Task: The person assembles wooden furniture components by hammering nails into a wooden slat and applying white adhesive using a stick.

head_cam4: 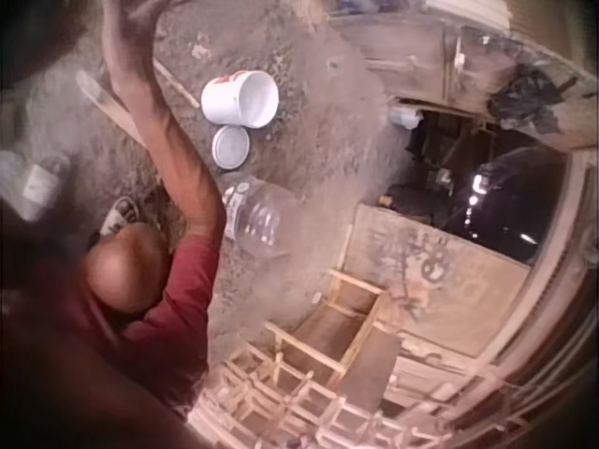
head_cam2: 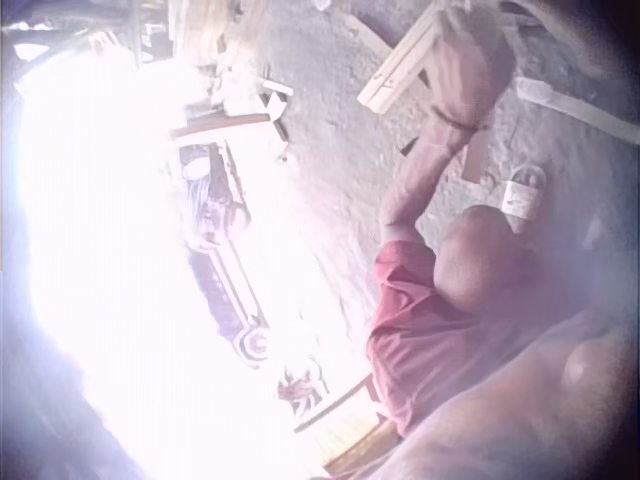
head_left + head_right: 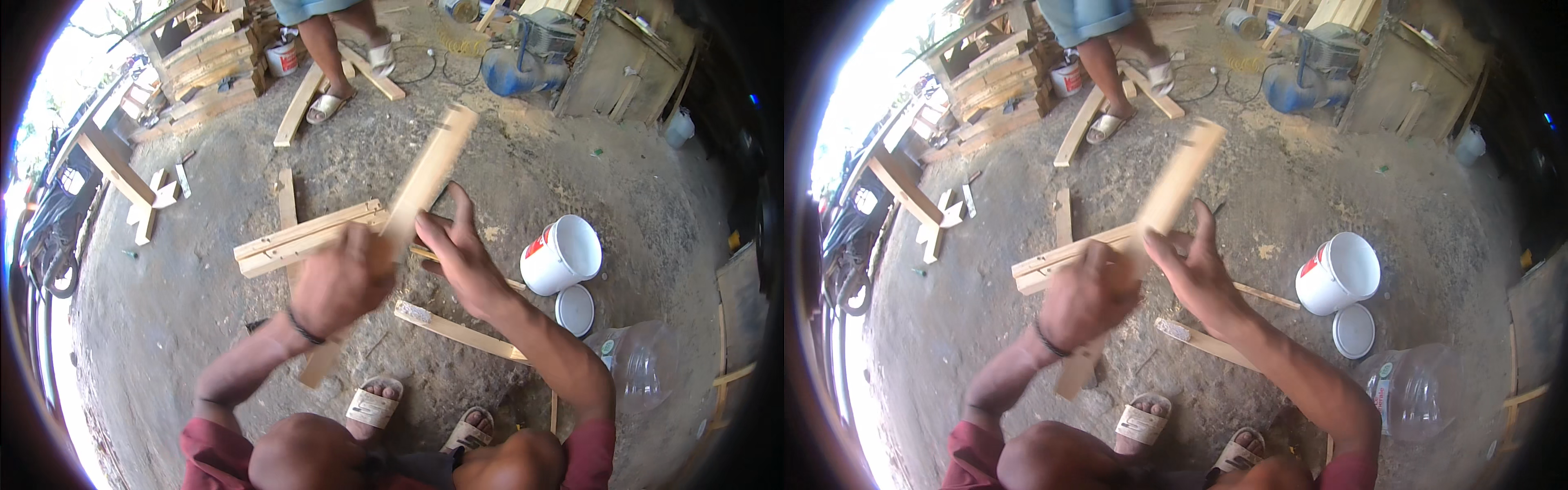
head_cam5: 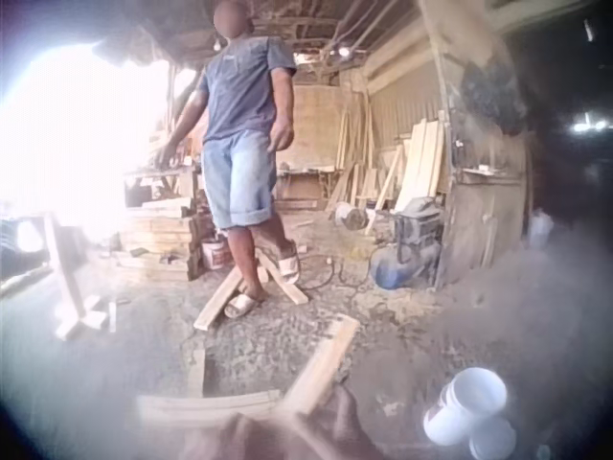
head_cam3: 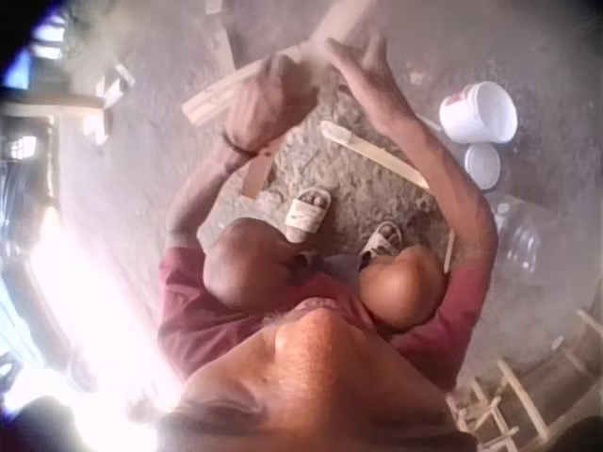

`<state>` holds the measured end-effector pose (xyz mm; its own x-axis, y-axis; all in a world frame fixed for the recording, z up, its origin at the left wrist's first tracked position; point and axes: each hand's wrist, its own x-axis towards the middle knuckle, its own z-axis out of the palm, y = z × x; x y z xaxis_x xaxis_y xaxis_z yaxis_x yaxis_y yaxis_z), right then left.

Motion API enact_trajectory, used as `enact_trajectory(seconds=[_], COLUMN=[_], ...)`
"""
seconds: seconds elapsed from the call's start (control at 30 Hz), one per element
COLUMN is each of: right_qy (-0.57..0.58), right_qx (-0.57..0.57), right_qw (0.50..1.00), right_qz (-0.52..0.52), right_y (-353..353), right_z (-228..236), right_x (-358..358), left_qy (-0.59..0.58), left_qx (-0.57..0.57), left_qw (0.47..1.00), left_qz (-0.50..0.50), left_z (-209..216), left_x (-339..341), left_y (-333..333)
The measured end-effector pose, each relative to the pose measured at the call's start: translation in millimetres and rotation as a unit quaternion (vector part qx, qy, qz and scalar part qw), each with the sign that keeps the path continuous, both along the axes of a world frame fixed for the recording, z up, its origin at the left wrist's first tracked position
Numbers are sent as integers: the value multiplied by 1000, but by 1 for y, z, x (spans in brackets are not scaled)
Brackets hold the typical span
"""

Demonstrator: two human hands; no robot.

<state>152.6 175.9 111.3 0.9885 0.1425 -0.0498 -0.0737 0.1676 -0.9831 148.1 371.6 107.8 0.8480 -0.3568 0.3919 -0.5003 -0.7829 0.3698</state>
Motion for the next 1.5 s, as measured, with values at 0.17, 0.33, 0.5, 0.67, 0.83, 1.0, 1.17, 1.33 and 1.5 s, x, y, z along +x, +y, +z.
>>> enact_trajectory(seconds=[0.17, 0.33, 0.5, 0.67, 0.83, 1.0, 1.17, 1.33, 1.5], right_qy=[40, 44, -20, -30, 3, -24, -48, -52, -82], right_qx=[72, 8, -184, -361, -431, -506, -550, -582, -605], right_qw=[995, 997, 982, 923, 891, 843, 800, 777, 755], right_qz=[-52, -64, 25, 132, 140, 183, 235, 233, 240], right_y=[-13, -87, -128, -144, -132, -132, -104, -98, -86], right_z=[4, 29, 58, 33, 21, 14, 2, -16, -25], right_x=[13, 11, -3, -7, -6, -23, -35, -48, -52], left_qy=[-54, 91, 237, 333, 339, 349, 344, 290, 212], left_qx=[62, -185, -273, -387, -379, -420, -433, -355, -348], left_qw=[996, 957, 929, 854, 855, 825, 810, 855, 879], left_qz=[-32, -205, -78, -101, -101, -147, -196, -244, -247], left_z=[12, 12, -64, -109, -104, -108, -116, -119, -138], left_x=[-20, -14, 25, 23, 21, 20, 11, 1, 4], left_y=[-67, -24, 16, 2, 10, 13, 28, 32, 25])
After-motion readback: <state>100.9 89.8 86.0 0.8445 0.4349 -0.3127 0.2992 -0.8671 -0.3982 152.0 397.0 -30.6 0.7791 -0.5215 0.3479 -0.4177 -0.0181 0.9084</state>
